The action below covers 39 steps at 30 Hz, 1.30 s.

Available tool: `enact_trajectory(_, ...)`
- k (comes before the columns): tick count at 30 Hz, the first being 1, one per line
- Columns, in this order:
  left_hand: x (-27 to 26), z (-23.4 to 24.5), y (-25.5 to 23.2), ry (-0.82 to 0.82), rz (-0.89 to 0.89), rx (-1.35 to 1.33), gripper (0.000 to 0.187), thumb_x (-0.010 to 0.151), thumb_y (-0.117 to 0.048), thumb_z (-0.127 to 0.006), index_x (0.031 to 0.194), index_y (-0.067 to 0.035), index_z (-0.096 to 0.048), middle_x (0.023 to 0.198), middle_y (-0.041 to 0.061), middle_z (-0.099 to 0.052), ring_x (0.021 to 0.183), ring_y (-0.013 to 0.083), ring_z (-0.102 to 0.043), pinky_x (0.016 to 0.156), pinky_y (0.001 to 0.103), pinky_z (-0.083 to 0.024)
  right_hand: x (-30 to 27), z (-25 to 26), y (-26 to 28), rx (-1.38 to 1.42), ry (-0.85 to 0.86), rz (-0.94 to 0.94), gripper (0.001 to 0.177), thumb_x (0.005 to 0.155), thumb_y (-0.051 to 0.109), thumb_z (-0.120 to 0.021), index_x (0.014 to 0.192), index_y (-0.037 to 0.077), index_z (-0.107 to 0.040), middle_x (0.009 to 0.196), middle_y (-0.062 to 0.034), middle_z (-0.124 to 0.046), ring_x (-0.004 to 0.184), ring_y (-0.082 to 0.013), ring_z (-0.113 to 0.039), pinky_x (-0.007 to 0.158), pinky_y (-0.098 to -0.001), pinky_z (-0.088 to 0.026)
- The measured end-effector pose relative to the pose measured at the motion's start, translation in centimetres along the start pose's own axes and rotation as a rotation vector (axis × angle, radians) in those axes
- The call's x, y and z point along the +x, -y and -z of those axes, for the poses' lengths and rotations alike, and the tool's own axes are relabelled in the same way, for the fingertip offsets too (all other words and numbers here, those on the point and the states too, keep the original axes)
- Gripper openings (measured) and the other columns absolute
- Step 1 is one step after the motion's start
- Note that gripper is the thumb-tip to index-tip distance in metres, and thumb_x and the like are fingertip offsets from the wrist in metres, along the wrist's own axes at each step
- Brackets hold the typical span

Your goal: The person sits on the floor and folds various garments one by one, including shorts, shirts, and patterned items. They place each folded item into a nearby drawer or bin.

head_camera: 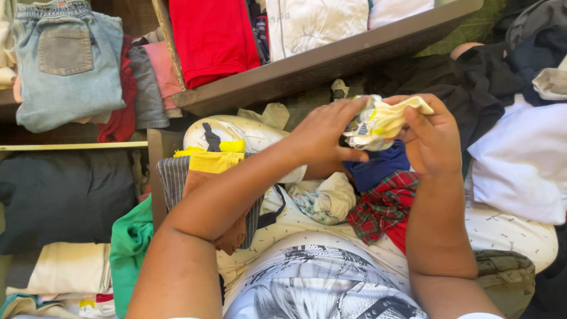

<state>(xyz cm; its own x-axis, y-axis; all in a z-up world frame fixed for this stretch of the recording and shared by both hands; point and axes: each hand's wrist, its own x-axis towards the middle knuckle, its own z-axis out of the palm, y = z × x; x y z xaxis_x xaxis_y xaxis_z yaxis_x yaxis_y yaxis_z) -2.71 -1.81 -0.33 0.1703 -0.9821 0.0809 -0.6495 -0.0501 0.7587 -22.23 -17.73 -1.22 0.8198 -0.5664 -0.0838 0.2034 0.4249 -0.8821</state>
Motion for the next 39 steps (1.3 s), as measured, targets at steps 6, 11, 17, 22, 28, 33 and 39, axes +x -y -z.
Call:
enact_trajectory(6,0.5,0.7,4.4,-0.037,0.157,-0.138,0.038,0.088,-0.022,-0.073,0.124,-0.012,-0.066,0.108,0.013,-0.073,0.099,0.0277,-0.072,0.087,0.037,-0.056,-0.7,2.1,2.5,0.032,-0.168,0.178,0.015,0.117,0.017,-0.063,0.125,0.006,-0.057,0.116,-0.0251,-0.07,0.088,-0.0255,-0.071,0.066,-0.0299,-0.056)
enact_trajectory(11,-1.8,5.5,6.7,-0.121,0.166,-0.451,0.02,0.101,-0.02,-0.069,0.113,-0.004,-0.069,0.099,0.004,-0.066,0.091,0.0145,-0.063,0.079,0.029,-0.051,-1.2,5.7,3.5,-0.036,-0.227,0.287,0.018,0.123,0.019,-0.06,0.123,0.002,-0.058,0.118,-0.0272,-0.069,0.097,-0.0272,-0.069,0.081,-0.0328,-0.055)
enact_trajectory(17,-2.9,9.0,6.5,-0.218,0.191,-0.987,0.018,0.111,-0.021,-0.06,0.122,-0.006,-0.06,0.108,-0.003,-0.063,0.099,0.0028,-0.056,0.088,0.022,-0.047,-1.6,8.0,4.4,-0.09,-0.223,0.321,0.021,0.121,0.023,-0.06,0.121,0.002,-0.055,0.128,-0.0251,-0.066,0.106,-0.025,-0.066,0.097,-0.0369,-0.054)
enact_trajectory(22,-3.9,11.9,6.0,-0.079,0.176,-0.93,0.022,0.115,-0.022,-0.057,0.13,-0.005,-0.058,0.115,-0.002,-0.062,0.105,0.0043,-0.056,0.09,0.023,-0.046,-3.7,11.8,6.9,-0.199,-0.127,0.17,0.025,0.119,0.025,-0.063,0.117,0.002,-0.054,0.117,-0.0165,-0.06,0.103,-0.0228,-0.063,0.098,-0.0363,-0.053)
enact_trajectory(28,-1.9,11.1,5.1,-0.054,0.127,-1.671,0.047,0.106,-0.027,-0.059,0.147,-0.007,-0.048,0.136,0.011,-0.067,0.125,0.0232,-0.065,0.109,0.041,-0.054,1.9,8.4,2.6,0.406,-0.115,0.076,0.05,0.101,0.047,-0.052,0.137,0.011,-0.057,0.137,-0.0083,-0.063,0.129,-0.0298,-0.061,0.116,-0.0527,-0.049)
enact_trajectory(33,-0.5,9.1,4.8,-0.114,0.694,-1.492,0.067,0.091,-0.03,-0.057,0.154,-0.018,-0.036,0.135,0.005,-0.063,0.118,0.0203,-0.065,0.097,0.04,-0.054,3.1,1.8,-6.0,0.559,-0.12,-0.227,0.09,0.091,0.075,-0.046,0.159,0.016,-0.046,0.16,-0.0043,-0.052,0.144,-0.0279,-0.05,0.122,-0.0472,-0.038)
enact_trajectory(39,-3.1,10.0,6.9,-0.316,0.228,-1.24,0.056,0.1,-0.002,-0.064,0.151,-0.013,-0.044,0.135,0.009,-0.063,0.115,0.0144,-0.065,0.1,0.03,-0.053,2.6,5.5,-3.3,0.323,0.075,-0.267,0.093,0.099,0.064,-0.055,0.157,-0.008,-0.037,0.156,-0.0172,-0.051,0.142,-0.0318,-0.053,0.12,-0.047,-0.042)
